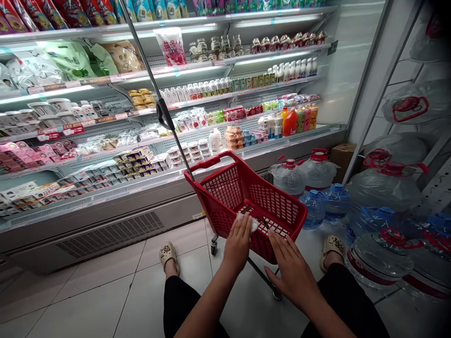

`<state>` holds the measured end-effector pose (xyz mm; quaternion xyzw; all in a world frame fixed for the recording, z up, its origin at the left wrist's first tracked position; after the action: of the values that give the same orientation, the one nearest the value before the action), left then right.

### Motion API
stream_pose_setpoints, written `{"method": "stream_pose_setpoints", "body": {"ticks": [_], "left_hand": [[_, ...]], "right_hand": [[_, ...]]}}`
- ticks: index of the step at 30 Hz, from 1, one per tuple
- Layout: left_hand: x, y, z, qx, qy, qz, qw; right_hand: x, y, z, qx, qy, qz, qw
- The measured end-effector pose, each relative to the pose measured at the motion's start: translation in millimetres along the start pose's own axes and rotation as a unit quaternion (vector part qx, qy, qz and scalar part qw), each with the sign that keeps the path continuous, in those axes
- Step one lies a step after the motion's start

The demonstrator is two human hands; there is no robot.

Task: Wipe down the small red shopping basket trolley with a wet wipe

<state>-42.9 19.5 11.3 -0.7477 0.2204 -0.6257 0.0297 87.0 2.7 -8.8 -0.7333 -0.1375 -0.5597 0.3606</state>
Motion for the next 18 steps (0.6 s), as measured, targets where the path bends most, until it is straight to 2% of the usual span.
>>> {"method": "stream_pose_setpoints", "body": {"ticks": [2, 4, 9, 14, 16, 18], "left_hand": [[1, 3, 17, -0.056, 0.000, -0.002, 0.998], [1, 4, 23, -0.074, -0.002, -0.009, 0.997], [-1, 2, 4, 0.009, -0.004, -0.015, 1.000], [-2, 11, 40, -0.081, -0.018, -0.009, 0.997], [0, 12, 37, -0.081, -0.025, -0.009, 0.996], [2, 10, 21, -0.045, -0.028, -0.012, 0.999]], "right_hand": [[-2, 0, -4, 0.012, -0.001, -0.002, 1.000], [-4, 0, -5, 0.031, 0.000, -0.012, 0.999], [-9, 4, 10, 0.013, 0.018, -0.023, 0.999], [-12, 5, 10, 0.002, 0.013, -0.021, 1.000], [-12, 5, 11, 0.017, 0.015, -0.026, 0.999], [-11, 6, 19, 0.025, 0.019, -0.033, 0.999]]}}
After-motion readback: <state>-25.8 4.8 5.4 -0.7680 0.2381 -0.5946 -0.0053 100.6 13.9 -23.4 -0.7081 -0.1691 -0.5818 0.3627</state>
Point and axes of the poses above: each hand's wrist, its own y-axis away from the middle knuckle, its own x-axis out of the back of the hand, z = x × y, the point moved 10 cm from there along -y, towards the middle knuckle, and after that the axes turned 15 degrees about -z, right-handed, at the moved point
